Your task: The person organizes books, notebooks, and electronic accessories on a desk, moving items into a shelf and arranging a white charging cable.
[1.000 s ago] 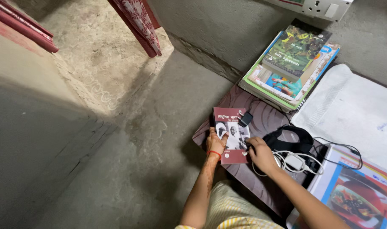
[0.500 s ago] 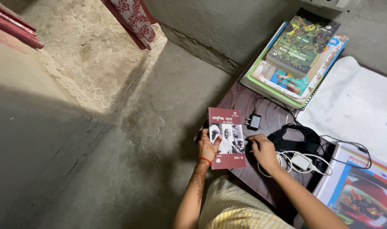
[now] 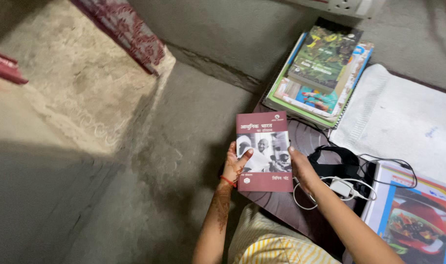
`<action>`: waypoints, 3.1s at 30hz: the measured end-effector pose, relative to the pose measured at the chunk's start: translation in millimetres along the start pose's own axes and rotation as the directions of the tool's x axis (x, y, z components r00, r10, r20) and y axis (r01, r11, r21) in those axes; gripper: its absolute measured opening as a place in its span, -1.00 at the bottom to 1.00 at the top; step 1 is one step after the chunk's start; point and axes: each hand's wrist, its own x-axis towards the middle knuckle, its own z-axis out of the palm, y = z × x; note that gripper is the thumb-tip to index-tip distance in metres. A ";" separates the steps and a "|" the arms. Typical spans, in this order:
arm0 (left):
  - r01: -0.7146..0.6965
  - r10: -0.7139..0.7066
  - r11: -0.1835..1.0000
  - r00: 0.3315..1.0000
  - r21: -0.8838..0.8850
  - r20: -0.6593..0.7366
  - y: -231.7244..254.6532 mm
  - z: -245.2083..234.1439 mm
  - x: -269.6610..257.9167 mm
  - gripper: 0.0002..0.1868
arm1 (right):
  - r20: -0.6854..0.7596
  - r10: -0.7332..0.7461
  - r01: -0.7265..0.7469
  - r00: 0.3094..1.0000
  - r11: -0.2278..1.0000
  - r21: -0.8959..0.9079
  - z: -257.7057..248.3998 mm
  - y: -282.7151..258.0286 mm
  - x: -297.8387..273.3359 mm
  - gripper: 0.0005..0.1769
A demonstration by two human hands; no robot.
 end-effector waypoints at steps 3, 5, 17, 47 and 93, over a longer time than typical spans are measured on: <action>-0.018 0.015 0.998 0.999 0.055 0.039 -6.6 23.8 25.7 -0.57 | -0.138 -0.077 0.077 0.987 0.997 -0.004 -6.7 -17.8 -10.1 -0.38; -0.007 0.001 0.996 0.997 0.085 0.073 -9.9 36.4 41.6 -0.57 | -0.144 -0.168 0.175 0.975 0.984 0.033 -12.8 -22.9 -10.6 -0.41; 0.058 -0.057 0.998 0.948 0.005 0.314 -39.4 97.7 114.5 -0.32 | -0.390 -0.504 0.563 0.771 0.825 0.048 -38.7 -64.8 8.2 -0.49; -0.750 0.412 0.276 0.657 0.601 0.631 6.9 129.1 246.4 -0.15 | -0.112 -0.836 0.236 0.537 0.276 -0.932 -44.2 -159.9 87.1 0.03; -0.616 0.372 0.504 0.787 0.605 0.492 -82.2 197.2 43.8 -0.65 | -0.236 -0.804 0.169 0.546 0.382 -0.909 -147.6 -19.5 -139.6 -0.67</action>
